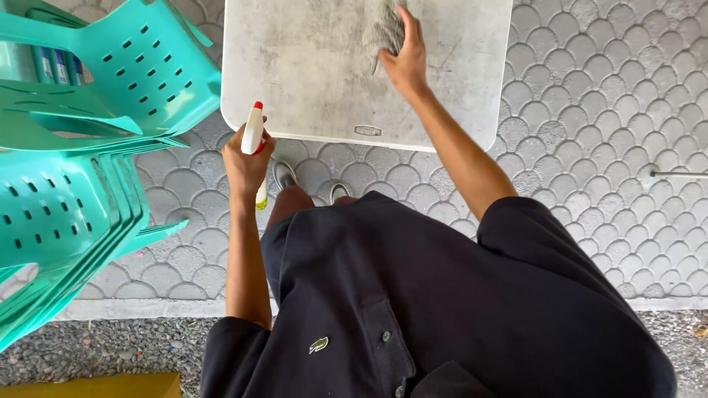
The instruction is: Spraying and wiping down plastic outdoor tables with a cloth.
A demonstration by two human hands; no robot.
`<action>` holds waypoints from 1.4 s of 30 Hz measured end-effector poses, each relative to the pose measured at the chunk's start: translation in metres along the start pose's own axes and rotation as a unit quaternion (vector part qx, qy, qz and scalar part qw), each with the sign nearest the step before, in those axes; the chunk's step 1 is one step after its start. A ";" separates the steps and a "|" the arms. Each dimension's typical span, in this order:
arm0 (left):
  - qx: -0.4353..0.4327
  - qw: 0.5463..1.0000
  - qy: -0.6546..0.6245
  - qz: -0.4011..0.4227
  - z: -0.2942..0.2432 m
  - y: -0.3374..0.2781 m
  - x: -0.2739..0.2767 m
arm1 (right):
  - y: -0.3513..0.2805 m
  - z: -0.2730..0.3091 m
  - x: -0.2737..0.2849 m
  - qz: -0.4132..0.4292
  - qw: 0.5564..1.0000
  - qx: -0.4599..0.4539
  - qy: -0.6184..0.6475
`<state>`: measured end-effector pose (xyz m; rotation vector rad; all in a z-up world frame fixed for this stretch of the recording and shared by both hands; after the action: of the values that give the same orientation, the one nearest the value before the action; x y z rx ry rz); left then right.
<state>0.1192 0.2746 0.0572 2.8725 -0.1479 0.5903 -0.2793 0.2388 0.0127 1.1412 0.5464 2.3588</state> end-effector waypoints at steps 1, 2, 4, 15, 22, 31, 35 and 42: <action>-0.004 1.000 0.000 0.001 -0.003 -0.003 0.001 | 0.004 0.014 0.008 -0.004 1.000 0.000 -0.001; 0.008 1.000 -0.011 0.005 -0.003 -0.002 0.003 | 0.012 0.026 0.005 0.050 0.999 -0.017 0.013; 0.013 1.000 -0.018 0.012 -0.004 0.004 0.009 | 0.017 0.041 -0.009 0.097 0.994 -0.036 0.031; 0.049 0.996 -0.032 0.064 0.034 0.021 0.059 | -0.156 0.017 -0.191 0.279 0.916 -0.166 -0.234; 0.057 0.994 0.017 0.093 0.071 0.073 0.020 | -0.109 0.013 -0.159 0.239 0.933 -0.057 -0.264; 0.123 0.991 0.024 0.042 0.056 0.155 -0.059 | 0.053 -0.098 -0.201 0.265 0.946 -0.102 -0.158; 0.157 0.985 0.055 0.043 0.068 0.182 -0.090 | 0.169 -0.161 -0.260 0.252 0.919 -0.131 -0.272; 0.239 0.967 0.090 0.004 0.086 0.215 -0.107 | 0.178 -0.090 -0.341 0.327 0.906 0.088 -0.253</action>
<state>0.0241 0.0527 -0.0239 3.2493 0.0154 1.0060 -0.2049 -0.1105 -0.1565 2.2127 0.2019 2.3815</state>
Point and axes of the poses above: each hand's wrist, its own y-axis towards the middle knuckle, its own x-axis out of the back of the hand, z = x × y, the point moved 7 cm from there along y, towards the middle knuckle, and after that the axes turned 4 degrees about -z, right-handed, at the moved point
